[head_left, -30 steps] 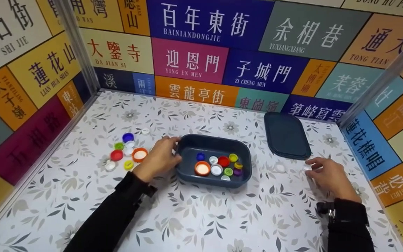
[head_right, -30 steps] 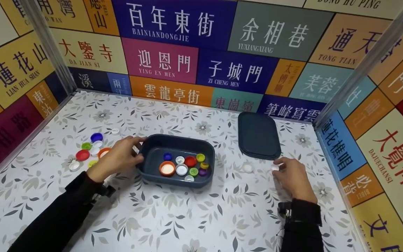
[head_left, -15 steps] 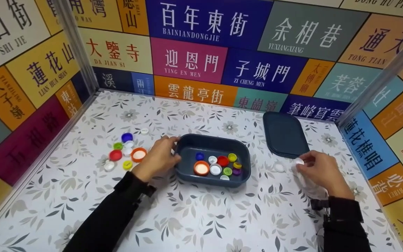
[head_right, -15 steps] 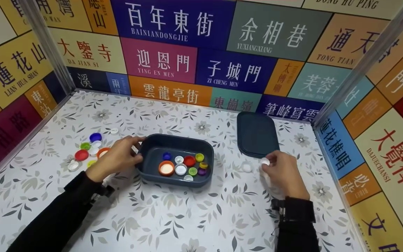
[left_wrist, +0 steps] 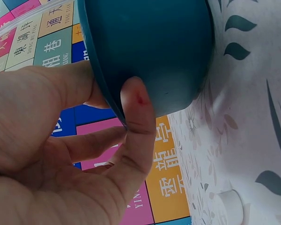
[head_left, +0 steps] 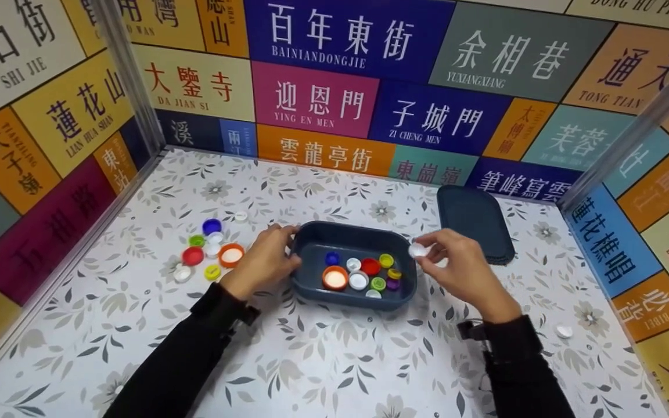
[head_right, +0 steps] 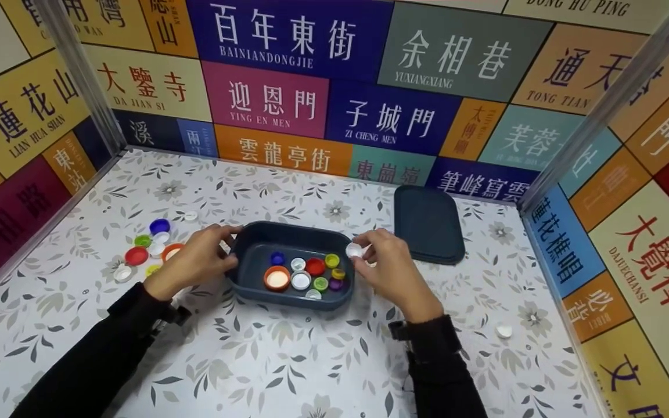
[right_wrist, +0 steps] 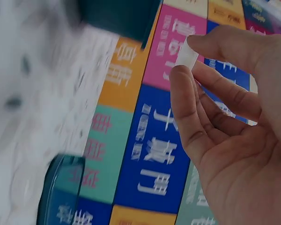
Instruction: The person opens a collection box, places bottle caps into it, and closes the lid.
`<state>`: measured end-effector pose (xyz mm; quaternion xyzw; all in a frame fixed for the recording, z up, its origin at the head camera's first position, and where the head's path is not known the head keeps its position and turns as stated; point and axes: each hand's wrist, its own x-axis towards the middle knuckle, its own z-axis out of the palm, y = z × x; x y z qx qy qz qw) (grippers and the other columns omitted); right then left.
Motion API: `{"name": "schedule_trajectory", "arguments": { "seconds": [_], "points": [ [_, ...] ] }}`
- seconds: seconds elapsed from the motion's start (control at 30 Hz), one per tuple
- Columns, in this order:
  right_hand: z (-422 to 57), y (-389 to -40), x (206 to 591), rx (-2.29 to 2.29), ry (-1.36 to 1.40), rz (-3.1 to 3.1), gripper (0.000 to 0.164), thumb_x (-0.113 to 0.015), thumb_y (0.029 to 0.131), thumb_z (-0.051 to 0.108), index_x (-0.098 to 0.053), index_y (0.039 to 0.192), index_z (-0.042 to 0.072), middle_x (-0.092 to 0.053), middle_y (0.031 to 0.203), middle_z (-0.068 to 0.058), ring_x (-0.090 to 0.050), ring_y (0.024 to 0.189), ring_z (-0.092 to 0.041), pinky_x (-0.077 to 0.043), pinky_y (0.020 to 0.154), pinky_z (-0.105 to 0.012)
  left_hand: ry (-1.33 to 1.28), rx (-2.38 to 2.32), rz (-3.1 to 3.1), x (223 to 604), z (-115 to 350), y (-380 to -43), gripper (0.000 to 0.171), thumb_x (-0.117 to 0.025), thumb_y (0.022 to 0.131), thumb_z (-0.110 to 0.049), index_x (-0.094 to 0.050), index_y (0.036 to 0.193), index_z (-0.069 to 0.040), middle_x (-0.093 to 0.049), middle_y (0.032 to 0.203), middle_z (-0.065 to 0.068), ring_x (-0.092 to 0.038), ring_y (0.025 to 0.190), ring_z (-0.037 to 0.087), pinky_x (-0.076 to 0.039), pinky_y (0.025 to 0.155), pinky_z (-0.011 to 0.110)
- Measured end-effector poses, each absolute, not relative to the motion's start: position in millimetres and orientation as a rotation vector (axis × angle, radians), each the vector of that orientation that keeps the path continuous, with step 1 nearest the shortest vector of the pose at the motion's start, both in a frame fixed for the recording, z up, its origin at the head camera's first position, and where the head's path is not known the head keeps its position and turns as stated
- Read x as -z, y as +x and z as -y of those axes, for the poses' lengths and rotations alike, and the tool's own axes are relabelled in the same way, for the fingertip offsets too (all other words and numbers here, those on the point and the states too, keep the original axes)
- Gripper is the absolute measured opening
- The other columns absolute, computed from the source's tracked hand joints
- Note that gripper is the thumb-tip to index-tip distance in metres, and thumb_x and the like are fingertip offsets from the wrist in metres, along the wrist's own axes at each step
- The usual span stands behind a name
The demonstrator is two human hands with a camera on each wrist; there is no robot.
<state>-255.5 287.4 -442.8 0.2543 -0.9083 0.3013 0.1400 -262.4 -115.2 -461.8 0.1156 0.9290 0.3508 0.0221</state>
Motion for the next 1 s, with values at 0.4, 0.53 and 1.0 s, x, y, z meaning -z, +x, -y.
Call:
{"name": "schedule_trajectory", "arguments": {
  "seconds": [0.4,0.53,1.0],
  "points": [
    [-245.5,-264.1,447.7,-0.538,0.824,2.793,0.028,-0.092,0.094,0.005,-0.086,0.121,0.001,-0.085,0.114,-0.017,-0.077,0.101,-0.036,-0.064,0.092,-0.055,0.358,-1.067,-2.885,461.0,114.1,-263.1,0.069,-0.081,0.097,-0.005,-0.061,0.163,0.005,-0.073,0.132,0.024,-0.071,0.120,0.036,-0.065,0.104,0.051],
    [-243.6,-263.2,450.9,-0.396,0.799,2.831,0.028,-0.093,0.094,0.009,-0.088,0.121,0.003,-0.087,0.117,-0.016,-0.074,0.110,-0.043,-0.055,0.099,-0.061,0.339,-1.072,-2.879,461.4,113.6,-262.9,0.070,-0.081,0.097,-0.005,-0.061,0.163,0.004,-0.074,0.131,0.023,-0.071,0.120,0.036,-0.064,0.105,0.051],
    [-250.6,-260.5,452.7,-0.440,0.750,2.848,0.031,-0.090,0.096,0.007,-0.088,0.126,0.004,-0.084,0.117,-0.017,-0.072,0.113,-0.043,-0.043,0.091,-0.055,0.348,-1.079,-2.877,460.4,114.9,-261.5,0.068,-0.080,0.098,-0.005,-0.061,0.162,0.006,-0.073,0.131,0.024,-0.071,0.121,0.038,-0.063,0.110,0.054]
  ]
}}
